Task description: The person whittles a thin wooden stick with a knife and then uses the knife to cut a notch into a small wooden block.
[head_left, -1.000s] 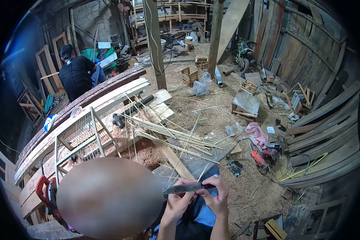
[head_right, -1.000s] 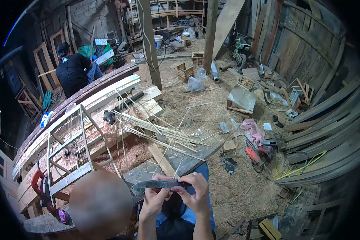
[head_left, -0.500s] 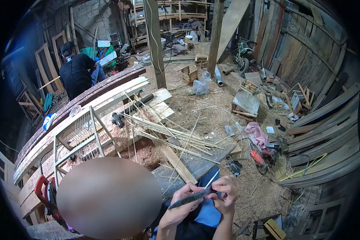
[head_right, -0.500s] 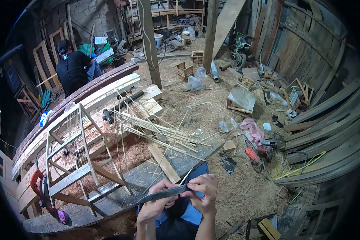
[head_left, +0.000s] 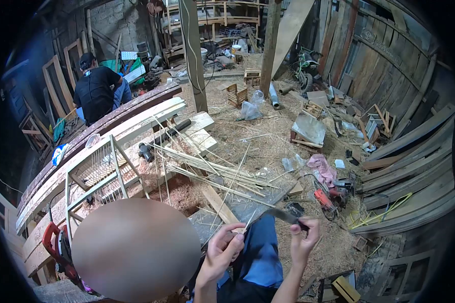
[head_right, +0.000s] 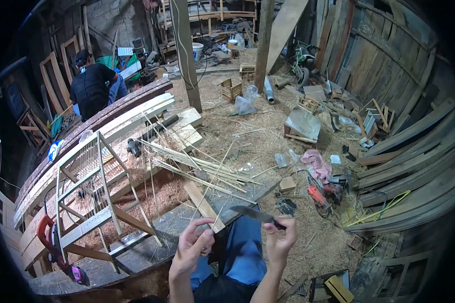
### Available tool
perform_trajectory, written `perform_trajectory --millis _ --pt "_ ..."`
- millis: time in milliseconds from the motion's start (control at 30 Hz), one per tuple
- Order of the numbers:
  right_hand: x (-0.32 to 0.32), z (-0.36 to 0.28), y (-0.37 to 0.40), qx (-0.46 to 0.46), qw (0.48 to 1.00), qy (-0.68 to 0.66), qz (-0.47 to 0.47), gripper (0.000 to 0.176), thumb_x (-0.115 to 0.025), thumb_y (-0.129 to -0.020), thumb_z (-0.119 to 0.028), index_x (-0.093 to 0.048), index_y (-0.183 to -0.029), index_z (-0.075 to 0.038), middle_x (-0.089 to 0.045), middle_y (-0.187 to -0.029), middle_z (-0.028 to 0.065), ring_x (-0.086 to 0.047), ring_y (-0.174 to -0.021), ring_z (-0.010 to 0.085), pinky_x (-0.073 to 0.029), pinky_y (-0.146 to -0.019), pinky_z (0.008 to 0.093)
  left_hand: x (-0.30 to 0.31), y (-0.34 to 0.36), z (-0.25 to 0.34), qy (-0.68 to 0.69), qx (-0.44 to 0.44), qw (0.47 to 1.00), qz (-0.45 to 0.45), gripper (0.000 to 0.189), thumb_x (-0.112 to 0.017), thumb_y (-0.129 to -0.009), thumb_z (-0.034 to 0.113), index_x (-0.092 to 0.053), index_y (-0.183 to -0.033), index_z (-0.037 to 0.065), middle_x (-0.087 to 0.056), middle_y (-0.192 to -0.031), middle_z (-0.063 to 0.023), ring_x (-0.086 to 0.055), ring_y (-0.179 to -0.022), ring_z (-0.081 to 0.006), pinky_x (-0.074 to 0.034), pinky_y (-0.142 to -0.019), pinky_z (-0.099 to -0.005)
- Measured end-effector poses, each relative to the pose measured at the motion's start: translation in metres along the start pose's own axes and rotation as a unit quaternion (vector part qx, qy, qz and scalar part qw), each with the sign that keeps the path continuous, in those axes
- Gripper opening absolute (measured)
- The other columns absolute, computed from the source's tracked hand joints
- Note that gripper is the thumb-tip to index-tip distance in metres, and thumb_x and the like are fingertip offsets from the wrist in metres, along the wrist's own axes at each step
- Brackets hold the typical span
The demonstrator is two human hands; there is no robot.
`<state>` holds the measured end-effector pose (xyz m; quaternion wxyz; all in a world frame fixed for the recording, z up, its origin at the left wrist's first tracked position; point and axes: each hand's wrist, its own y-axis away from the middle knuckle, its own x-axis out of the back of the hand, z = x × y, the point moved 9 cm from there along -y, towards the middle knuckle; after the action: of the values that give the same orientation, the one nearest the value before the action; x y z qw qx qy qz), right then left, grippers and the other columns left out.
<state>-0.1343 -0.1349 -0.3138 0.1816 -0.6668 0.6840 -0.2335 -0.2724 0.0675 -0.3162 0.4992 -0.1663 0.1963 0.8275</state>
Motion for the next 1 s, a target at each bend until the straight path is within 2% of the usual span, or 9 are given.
perform_trajectory --millis 67,133,233,467,600,667,900,967,1000 --pt "-0.021 -0.005 0.007 -0.006 0.998 -0.005 -0.069 0.039 -0.084 -0.083 -0.031 -0.057 -0.092 -0.004 -0.062 -0.09 0.0097 -0.059 -0.085 0.0225 -0.046 -0.077 0.035 0.0 -0.001 -0.008 -0.015 -0.007 1.0 0.01 0.026 -0.062 -0.1 0.011 -0.057 -0.124 0.001 -0.05 -0.072 0.0023 -0.039 -0.06 -0.0038 -0.028 -0.05 -0.0211" --pt "-0.034 -0.008 0.012 -0.001 0.997 -0.021 -0.075 0.038 -0.087 -0.078 -0.028 -0.058 -0.09 -0.006 -0.064 -0.088 0.0091 -0.061 -0.083 0.0239 -0.047 -0.076 0.0358 0.002 -0.001 -0.004 -0.031 -0.069 0.996 0.037 0.023 -0.062 -0.1 0.011 -0.061 -0.12 0.0 -0.055 -0.074 0.0001 -0.044 -0.061 -0.0041 -0.03 -0.05 -0.0206" --pt "-0.061 -0.045 0.013 0.084 0.984 -0.047 -0.151 0.036 -0.088 -0.073 -0.026 -0.06 -0.088 -0.009 -0.068 -0.083 0.0056 -0.062 -0.074 0.0248 -0.045 -0.072 0.0368 0.004 0.0 -0.008 -0.053 -0.069 0.996 0.024 0.024 -0.064 -0.1 0.012 -0.064 -0.12 -0.001 -0.062 -0.081 -0.0024 -0.049 -0.064 -0.004 -0.034 -0.052 -0.02" --pt "-0.076 -0.062 0.023 0.146 0.963 -0.078 -0.212 0.035 -0.087 -0.074 -0.029 -0.06 -0.089 -0.012 -0.068 -0.082 0.0035 -0.06 -0.069 0.023 -0.041 -0.065 0.0362 0.001 0.006 -0.009 -0.048 -0.08 0.994 0.05 0.027 -0.066 -0.098 0.008 -0.065 -0.123 -0.001 -0.064 -0.086 0.0 -0.054 -0.069 -0.0041 -0.045 -0.061 -0.0185" --pt "-0.075 -0.058 0.024 0.151 0.963 -0.091 -0.203 0.037 -0.086 -0.074 -0.031 -0.06 -0.091 -0.013 -0.067 -0.08 0.003 -0.06 -0.067 0.0224 -0.04 -0.065 0.036 0.0 0.008 -0.007 -0.068 -0.099 0.993 0.013 0.029 -0.064 -0.098 0.004 -0.066 -0.126 -0.002 -0.067 -0.096 -0.0026 -0.058 -0.082 -0.0058 -0.048 -0.074 -0.0213" --pt "-0.072 -0.059 0.023 0.166 0.964 -0.081 -0.189 0.038 -0.086 -0.073 -0.032 -0.059 -0.093 -0.014 -0.066 -0.079 0.0025 -0.059 -0.067 0.0219 -0.04 -0.065 0.0358 0.0 0.006 -0.011 -0.085 -0.065 0.994 0.0 0.029 -0.064 -0.097 0.003 -0.066 -0.125 -0.003 -0.069 -0.102 -0.0037 -0.059 -0.089 -0.0067 -0.049 -0.079 -0.0222" --pt "-0.064 -0.054 0.019 0.197 0.963 -0.028 -0.181 0.037 -0.087 -0.074 -0.029 -0.058 -0.093 -0.014 -0.066 -0.082 0.0025 -0.06 -0.071 0.0232 -0.04 -0.065 0.0372 -0.001 0.005 -0.014 -0.051 -0.032 0.998 -0.011 0.028 -0.063 -0.099 0.005 -0.065 -0.125 -0.003 -0.068 -0.103 -0.0023 -0.058 -0.089 -0.0054 -0.047 -0.079 -0.0206" --pt "-0.04 -0.02 0.016 0.162 0.984 0.039 -0.068 0.032 -0.084 -0.081 -0.025 -0.058 -0.094 -0.011 -0.063 -0.088 0.004 -0.058 -0.077 0.0197 -0.042 -0.069 0.0351 -0.005 0.006 -0.011 0.001 -0.011 0.999 -0.042 0.027 -0.062 -0.1 0.005 -0.065 -0.125 -0.004 -0.066 -0.097 -0.0002 -0.055 -0.083 -0.0032 -0.045 -0.073 -0.0192" --pt "-0.019 0.012 0.005 0.077 0.996 0.026 -0.029 0.031 -0.082 -0.085 -0.025 -0.058 -0.095 -0.009 -0.06 -0.09 0.0046 -0.056 -0.079 0.0176 -0.042 -0.071 0.0335 -0.003 0.011 -0.006 0.003 -0.011 0.999 -0.043 0.027 -0.062 -0.1 0.005 -0.065 -0.125 -0.004 -0.066 -0.097 -0.0002 -0.055 -0.083 -0.0032 -0.045 -0.073 -0.0192"
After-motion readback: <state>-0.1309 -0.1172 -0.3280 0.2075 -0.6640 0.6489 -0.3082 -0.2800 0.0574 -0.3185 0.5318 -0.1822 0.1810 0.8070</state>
